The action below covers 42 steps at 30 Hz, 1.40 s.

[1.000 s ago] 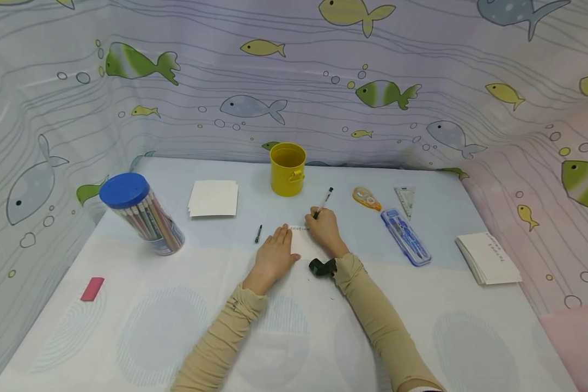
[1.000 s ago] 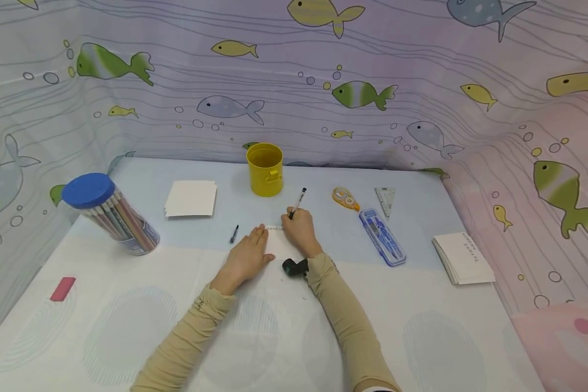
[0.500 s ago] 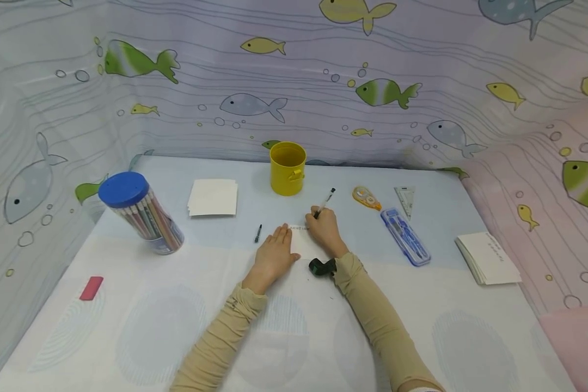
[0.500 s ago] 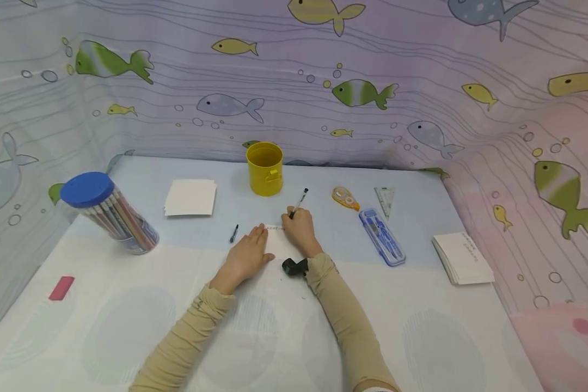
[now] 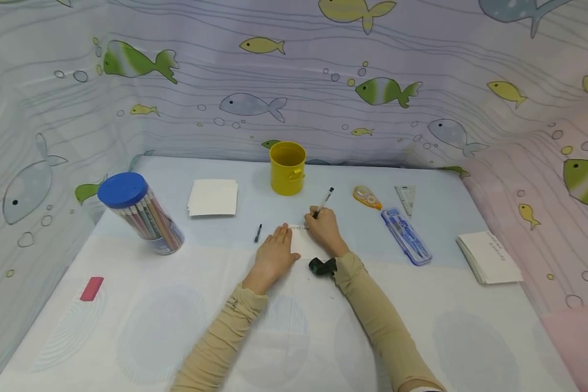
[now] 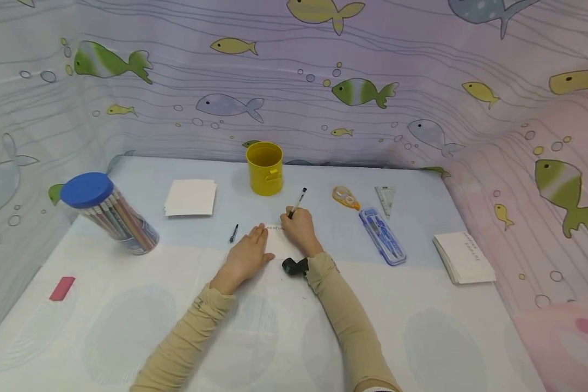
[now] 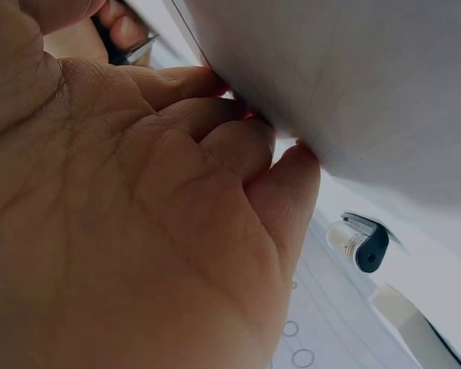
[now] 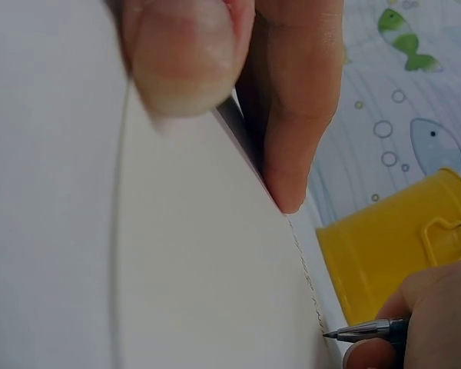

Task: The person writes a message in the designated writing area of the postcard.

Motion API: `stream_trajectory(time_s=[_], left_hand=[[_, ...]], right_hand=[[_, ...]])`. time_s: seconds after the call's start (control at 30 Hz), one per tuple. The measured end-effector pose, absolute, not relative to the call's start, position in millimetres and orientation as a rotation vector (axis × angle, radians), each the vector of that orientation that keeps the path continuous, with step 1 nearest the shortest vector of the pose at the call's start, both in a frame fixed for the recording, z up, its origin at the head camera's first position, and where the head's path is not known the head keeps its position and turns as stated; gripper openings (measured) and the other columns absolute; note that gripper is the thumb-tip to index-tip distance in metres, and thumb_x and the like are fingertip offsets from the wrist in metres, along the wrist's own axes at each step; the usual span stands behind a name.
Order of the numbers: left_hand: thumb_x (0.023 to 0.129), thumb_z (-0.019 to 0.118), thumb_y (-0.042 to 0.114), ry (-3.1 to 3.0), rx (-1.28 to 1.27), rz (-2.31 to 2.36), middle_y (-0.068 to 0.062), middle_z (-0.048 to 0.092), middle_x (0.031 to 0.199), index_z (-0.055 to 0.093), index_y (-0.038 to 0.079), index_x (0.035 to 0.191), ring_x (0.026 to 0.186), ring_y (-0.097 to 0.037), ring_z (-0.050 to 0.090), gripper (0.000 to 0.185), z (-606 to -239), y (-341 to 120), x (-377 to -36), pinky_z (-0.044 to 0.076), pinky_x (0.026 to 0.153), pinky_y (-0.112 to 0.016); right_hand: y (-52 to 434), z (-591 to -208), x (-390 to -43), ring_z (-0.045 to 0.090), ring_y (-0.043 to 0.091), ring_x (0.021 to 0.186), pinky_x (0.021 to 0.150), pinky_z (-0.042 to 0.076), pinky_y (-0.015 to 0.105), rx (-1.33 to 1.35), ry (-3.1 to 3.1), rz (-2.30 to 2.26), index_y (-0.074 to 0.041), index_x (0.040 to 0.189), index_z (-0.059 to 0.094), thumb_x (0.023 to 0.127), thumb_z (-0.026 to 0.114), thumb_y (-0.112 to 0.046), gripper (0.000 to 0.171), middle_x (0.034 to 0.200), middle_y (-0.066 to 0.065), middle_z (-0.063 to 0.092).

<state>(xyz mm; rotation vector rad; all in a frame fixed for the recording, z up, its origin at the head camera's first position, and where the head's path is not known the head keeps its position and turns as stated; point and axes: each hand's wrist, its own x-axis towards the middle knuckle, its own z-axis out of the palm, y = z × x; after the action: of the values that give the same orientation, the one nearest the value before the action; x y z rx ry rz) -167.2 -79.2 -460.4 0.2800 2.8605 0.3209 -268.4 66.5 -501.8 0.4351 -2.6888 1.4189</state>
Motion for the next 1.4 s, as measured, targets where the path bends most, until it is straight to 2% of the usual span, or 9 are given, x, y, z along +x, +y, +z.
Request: stream_trajectory(time_s=[0.6, 0.73, 0.83, 0.97, 1.17, 1.4], left_hand=[[0.098, 0.054, 0.040, 2.871, 0.288, 0.334, -0.017, 0.019, 0.161, 0.027, -0.003, 0.151, 0.150, -0.029, 0.020, 0.073, -464, -78, -168, 0.024, 0.122, -0.043], [0.097, 0.056, 0.039, 2.871, 0.286, 0.354, -0.018, 0.021, 0.160, 0.029, -0.004, 0.150, 0.149, -0.030, 0.022, 0.073, -466, -78, -167, 0.025, 0.121, -0.044], [0.096, 0.056, 0.039, 2.871, 0.272, 0.361, -0.017, 0.022, 0.160, 0.029, -0.003, 0.150, 0.149, -0.030, 0.022, 0.073, -467, -79, -166, 0.025, 0.121, -0.044], [0.097, 0.055, 0.039, 2.875, 0.277, 0.356, -0.017, 0.022, 0.160, 0.029, -0.003, 0.150, 0.149, -0.030, 0.022, 0.073, -467, -79, -167, 0.026, 0.121, -0.044], [0.097, 0.054, 0.039, 2.871, 0.275, 0.338, -0.017, 0.021, 0.161, 0.028, -0.003, 0.150, 0.150, -0.030, 0.021, 0.073, -467, -80, -166, 0.025, 0.121, -0.044], [0.097, 0.055, 0.038, 2.883, 0.275, 0.355, -0.018, 0.022, 0.160, 0.029, -0.003, 0.150, 0.149, -0.030, 0.023, 0.072, -465, -80, -166, 0.026, 0.121, -0.045]], right_hand=[[68, -500, -266, 0.014, 0.009, 0.048, 0.046, 0.015, 0.021, 0.362, -2.649, 1.456, -0.015, 0.055, 0.027, 0.088, 0.048, -0.003, 0.041, 0.051, -0.006, 0.018], [71, -502, -258, 0.028, 0.008, 0.038, 0.040, 0.022, 0.020, 0.300, -2.480, 1.711, -0.013, 0.054, 0.032, 0.089, 0.047, -0.004, 0.039, 0.042, -0.005, 0.030], [72, -502, -251, 0.043, 0.010, 0.035, 0.036, 0.032, 0.021, 0.278, -2.404, 1.861, -0.011, 0.058, 0.040, 0.093, 0.051, -0.012, 0.037, 0.042, -0.003, 0.045], [71, -501, -247, 0.045, 0.009, 0.038, 0.037, 0.036, 0.021, 0.270, -2.406, 1.945, -0.011, 0.065, 0.046, 0.096, 0.058, -0.023, 0.035, 0.046, -0.004, 0.050], [72, -501, -245, 0.045, 0.010, 0.041, 0.042, 0.035, 0.021, 0.236, -2.472, 1.889, -0.010, 0.070, 0.050, 0.095, 0.062, -0.031, 0.035, 0.049, -0.002, 0.052], [73, -499, -243, 0.052, 0.011, 0.048, 0.046, 0.042, 0.021, 0.237, -2.515, 1.837, -0.009, 0.078, 0.059, 0.092, 0.066, -0.026, 0.023, 0.059, 0.002, 0.058]])
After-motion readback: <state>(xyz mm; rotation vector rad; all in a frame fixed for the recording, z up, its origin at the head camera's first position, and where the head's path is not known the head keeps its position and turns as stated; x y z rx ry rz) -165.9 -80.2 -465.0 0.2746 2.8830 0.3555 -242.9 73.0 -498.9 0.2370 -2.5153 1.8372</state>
